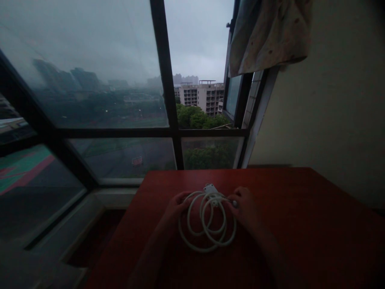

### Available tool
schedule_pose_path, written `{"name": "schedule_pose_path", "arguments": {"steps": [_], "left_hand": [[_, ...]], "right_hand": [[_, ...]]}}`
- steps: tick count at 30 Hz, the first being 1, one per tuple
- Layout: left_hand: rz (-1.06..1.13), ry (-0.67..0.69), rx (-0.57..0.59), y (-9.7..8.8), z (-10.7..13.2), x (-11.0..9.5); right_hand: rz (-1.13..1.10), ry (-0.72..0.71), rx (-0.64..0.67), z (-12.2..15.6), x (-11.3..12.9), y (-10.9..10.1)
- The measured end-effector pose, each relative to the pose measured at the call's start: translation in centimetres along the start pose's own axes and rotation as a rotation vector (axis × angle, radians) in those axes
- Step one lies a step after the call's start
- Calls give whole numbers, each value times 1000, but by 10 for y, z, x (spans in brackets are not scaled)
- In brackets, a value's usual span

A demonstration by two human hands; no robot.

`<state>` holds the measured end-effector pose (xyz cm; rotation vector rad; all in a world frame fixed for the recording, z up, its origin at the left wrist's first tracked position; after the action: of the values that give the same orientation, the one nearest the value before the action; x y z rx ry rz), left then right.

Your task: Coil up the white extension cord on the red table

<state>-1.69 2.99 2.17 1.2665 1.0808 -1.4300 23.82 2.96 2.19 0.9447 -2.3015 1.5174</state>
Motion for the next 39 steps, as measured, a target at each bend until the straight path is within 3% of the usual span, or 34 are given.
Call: {"name": "schedule_pose_path", "arguments": {"steps": [6, 11, 13, 18, 22, 26, 33, 39], "left_hand": [[180, -56, -49, -1, 6, -7], [243, -36, -93, -6, 3, -4], [249, -38, -107, -5, 3, -2], [253, -55, -195, -3, 2, -2], [277, -76, -244, -4, 3, 0], [326, -48, -163, 6, 7, -5], [402, -6, 46, 37, 18, -18], [375, -6, -25, 30, 14, -14]], "right_hand": [[-246, 187, -156, 5, 4, -11], [-748, 253, -189, 8, 12, -13], [-951, 260, -139, 9, 16, -15], [-1342, 311, 148, 15, 34, -14], [-1332, 344, 324, 21, 48, -13], [-1210, 309, 411, 21, 55, -6], [-1167, 304, 358, 18, 57, 15], [-1163, 226, 428, 18, 59, 19]]}}
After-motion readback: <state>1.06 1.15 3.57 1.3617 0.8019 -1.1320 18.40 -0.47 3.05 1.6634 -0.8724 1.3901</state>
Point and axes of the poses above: each hand's wrist, its own z-axis away from the middle knuckle, its own y-axis out of the palm, x = y × z, the point moved 4 cm from there along -z, towards the middle knuckle, and after that the axes turned 8 degrees about -z, right-handed, at the moved point
